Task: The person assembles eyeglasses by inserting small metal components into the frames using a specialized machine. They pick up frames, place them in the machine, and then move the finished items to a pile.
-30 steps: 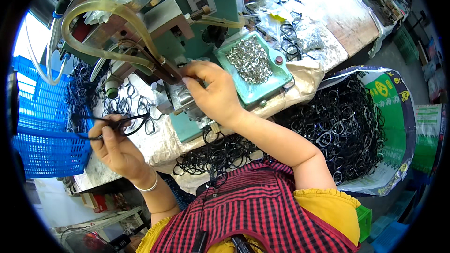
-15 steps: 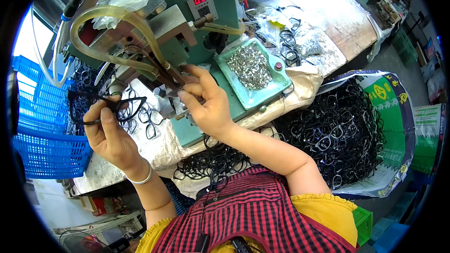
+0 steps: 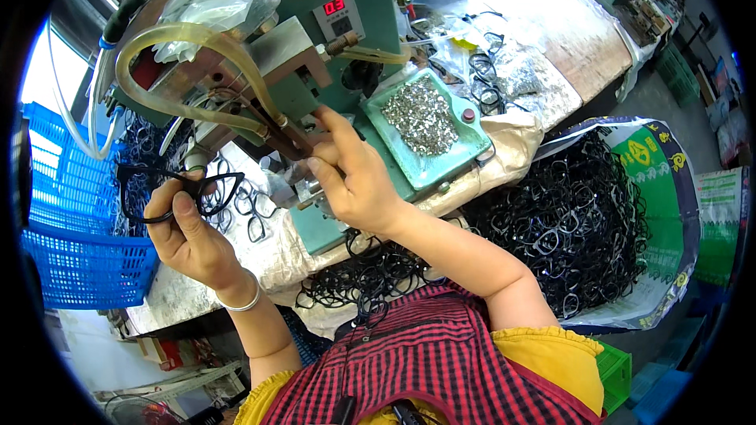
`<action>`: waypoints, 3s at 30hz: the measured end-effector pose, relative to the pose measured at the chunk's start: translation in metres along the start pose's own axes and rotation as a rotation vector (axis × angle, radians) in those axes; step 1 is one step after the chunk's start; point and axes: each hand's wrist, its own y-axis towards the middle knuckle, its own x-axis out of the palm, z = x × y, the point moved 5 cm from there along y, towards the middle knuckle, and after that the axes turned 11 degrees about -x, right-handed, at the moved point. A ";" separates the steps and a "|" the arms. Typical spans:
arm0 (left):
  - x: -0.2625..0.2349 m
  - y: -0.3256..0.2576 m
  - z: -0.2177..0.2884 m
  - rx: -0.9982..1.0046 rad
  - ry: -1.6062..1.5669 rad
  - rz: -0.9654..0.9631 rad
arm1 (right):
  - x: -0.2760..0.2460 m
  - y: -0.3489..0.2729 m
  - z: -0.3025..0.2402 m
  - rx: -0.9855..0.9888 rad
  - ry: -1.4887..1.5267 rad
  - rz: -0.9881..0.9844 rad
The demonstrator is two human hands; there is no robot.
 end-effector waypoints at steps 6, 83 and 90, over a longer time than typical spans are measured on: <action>0.003 -0.005 0.002 0.032 -0.021 -0.065 | -0.003 0.006 -0.018 0.210 0.136 -0.030; 0.000 -0.003 0.003 0.006 -0.175 -0.079 | -0.016 0.008 -0.026 0.396 0.186 0.038; 0.045 -0.057 0.001 0.223 0.222 -0.532 | -0.097 -0.010 0.043 0.207 -0.925 -0.320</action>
